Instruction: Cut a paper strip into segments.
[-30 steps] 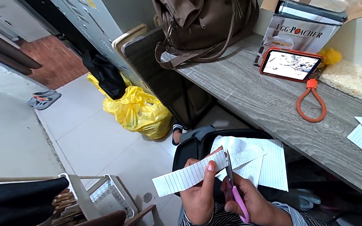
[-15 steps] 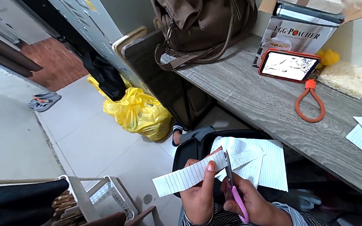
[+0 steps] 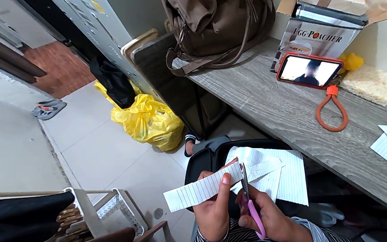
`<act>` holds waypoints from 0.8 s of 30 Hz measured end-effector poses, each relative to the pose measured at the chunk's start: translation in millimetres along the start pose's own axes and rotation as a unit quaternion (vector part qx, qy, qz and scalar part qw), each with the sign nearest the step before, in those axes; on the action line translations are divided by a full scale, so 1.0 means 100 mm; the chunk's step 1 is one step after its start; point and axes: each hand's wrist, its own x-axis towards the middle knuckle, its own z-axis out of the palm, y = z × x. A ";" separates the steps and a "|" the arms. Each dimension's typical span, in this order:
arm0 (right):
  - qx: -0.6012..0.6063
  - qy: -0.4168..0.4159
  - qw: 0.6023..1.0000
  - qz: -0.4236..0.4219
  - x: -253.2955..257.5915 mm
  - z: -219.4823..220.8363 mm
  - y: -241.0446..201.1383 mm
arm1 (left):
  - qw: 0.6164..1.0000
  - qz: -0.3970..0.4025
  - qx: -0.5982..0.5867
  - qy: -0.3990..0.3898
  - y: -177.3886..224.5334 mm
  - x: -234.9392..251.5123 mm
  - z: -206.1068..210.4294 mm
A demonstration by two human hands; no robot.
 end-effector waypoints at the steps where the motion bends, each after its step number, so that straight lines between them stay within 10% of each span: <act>1: -0.001 0.000 1.000 0.002 0.00 0.00 0.00 | 1.000 0.000 0.002 0.003 0.00 0.00 0.00; 24: -0.002 0.040 0.999 -0.010 -0.02 0.01 0.00 | 1.000 0.001 0.005 0.013 0.01 -0.01 0.00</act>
